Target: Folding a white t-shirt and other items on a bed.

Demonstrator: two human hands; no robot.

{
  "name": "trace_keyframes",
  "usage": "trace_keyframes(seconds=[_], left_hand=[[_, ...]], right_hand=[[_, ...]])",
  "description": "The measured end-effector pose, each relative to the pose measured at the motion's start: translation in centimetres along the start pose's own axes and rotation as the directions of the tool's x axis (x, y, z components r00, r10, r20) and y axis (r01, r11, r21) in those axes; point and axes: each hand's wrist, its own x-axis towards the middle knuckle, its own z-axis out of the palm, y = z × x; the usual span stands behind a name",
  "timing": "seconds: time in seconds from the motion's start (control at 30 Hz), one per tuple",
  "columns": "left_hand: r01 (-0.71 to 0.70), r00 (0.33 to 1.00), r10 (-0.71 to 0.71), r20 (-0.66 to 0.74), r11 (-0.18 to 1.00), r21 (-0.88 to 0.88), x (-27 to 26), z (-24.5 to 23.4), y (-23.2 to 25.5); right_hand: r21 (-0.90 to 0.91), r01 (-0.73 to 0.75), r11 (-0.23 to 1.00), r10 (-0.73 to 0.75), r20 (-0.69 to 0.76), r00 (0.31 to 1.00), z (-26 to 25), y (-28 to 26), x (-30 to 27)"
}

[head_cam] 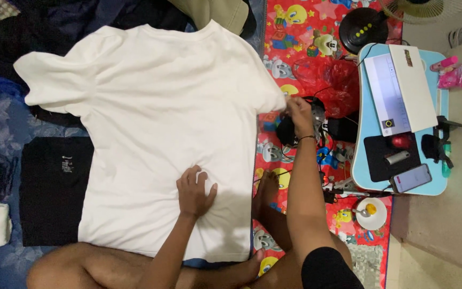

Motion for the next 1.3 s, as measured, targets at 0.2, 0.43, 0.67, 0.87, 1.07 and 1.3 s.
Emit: trace_keyframes(seconds=[0.2,0.43,0.67,0.87,1.07,1.3], left_hand=[[0.016,1.000,-0.016,0.024,1.000,0.025,-0.1,0.8,-0.6],[0.019,1.000,-0.019,-0.010,1.000,0.011,-0.3,0.6,-0.3],[0.009,1.000,-0.009,0.003,0.999,0.034,-0.2,1.0,-0.6],[0.001,1.000,0.000,-0.023,1.000,0.021,-0.2,0.7,-0.4],[-0.005,1.000,0.005,-0.011,1.000,0.028,-0.1,0.6,-0.5],[-0.048,0.996,0.047,-0.080,0.999,-0.009,0.1,-0.2,-0.2]], right_hand=[[0.106,-0.142,0.984,0.128,0.129,0.983,-2.1,-1.0,-0.1],[0.356,-0.374,0.856,0.255,0.338,0.906,-1.8,-2.8,-1.2],[0.689,-0.216,0.692,0.152,0.153,0.976,0.6,-1.9,-1.2],[-0.040,-0.607,0.794,0.562,0.430,0.707,-2.4,4.7,-1.8],[0.644,-0.208,0.736,0.169,0.122,0.978,2.1,-1.3,-3.7],[0.077,-0.007,0.997,0.017,-0.129,0.992,1.7,2.2,-0.7]])
